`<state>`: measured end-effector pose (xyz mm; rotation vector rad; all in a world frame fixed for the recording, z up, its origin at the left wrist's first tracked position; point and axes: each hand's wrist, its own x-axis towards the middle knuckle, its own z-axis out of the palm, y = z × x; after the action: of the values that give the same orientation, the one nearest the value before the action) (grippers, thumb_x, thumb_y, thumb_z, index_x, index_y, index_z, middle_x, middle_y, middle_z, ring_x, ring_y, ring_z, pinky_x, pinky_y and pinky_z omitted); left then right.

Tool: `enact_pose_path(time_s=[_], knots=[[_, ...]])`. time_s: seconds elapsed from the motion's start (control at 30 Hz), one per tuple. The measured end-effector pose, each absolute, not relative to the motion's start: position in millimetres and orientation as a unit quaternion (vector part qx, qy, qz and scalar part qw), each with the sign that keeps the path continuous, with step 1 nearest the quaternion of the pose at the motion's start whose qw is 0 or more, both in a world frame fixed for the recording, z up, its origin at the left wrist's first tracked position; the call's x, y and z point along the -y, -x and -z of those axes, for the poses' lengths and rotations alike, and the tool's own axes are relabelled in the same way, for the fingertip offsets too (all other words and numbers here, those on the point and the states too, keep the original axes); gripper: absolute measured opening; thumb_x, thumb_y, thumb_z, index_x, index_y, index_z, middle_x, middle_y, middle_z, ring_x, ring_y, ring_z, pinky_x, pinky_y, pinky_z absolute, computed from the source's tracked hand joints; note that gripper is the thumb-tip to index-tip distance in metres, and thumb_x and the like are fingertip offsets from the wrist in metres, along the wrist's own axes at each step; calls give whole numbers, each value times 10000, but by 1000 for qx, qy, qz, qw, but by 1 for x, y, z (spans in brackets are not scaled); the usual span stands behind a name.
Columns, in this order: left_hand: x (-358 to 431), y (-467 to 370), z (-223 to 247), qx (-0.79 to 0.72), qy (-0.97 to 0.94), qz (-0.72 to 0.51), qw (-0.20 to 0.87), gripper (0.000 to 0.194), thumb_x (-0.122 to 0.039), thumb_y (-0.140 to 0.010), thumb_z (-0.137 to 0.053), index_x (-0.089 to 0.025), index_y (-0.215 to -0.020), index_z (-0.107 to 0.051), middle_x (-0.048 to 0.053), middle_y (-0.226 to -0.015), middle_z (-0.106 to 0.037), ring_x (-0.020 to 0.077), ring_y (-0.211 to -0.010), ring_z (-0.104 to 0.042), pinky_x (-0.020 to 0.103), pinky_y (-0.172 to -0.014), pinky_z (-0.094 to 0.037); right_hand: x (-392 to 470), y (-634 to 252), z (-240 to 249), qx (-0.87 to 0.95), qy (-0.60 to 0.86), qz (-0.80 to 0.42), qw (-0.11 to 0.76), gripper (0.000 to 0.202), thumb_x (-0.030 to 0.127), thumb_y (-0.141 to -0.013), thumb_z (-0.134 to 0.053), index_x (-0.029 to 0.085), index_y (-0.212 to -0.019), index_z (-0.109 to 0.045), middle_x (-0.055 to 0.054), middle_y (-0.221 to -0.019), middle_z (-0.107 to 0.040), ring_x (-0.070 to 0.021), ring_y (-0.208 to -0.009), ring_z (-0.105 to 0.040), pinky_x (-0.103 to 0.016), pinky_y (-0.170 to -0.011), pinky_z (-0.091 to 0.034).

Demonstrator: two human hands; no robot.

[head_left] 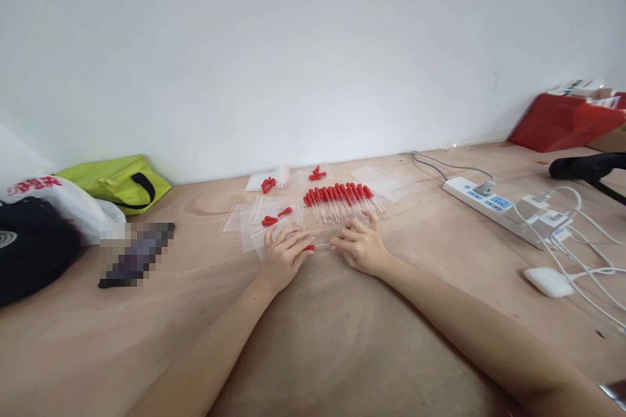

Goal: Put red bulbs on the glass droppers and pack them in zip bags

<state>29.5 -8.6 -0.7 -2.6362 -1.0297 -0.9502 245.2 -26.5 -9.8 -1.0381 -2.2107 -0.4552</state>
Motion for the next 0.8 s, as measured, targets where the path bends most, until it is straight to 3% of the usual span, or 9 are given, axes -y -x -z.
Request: enact_pose_path(time_s=[0.23,0.6,0.8], knots=[[15,-35,-2,335,894,297,28,150,-233,-822,-499,-226,-766,-637,-28,-710,-690,177,-832,-598,479,-1031,-39,27,-237,18,837,378,198,342,210,200,-835,-425,189,-720,-600,16,-606,-544,-118,-722,-434,-434,-918,-110],[11,-34,-2,321,903,287,-3,139,-255,-823,-505,-232,-830,-642,-23,-758,-695,172,-844,-596,474,-1023,-48,23,-237,18,854,375,145,330,218,232,-833,-427,192,-719,-608,7,-624,-563,-125,-721,-429,-409,-898,-121],[1,-21,-7,373,888,270,-1,274,-436,-737,-589,-252,-937,-622,15,-889,-681,202,-887,-570,461,-998,-132,22,-238,15,848,391,126,335,212,248,-839,-433,207,-741,-616,5,-644,-587,-134,-751,-439,-423,-901,-91]])
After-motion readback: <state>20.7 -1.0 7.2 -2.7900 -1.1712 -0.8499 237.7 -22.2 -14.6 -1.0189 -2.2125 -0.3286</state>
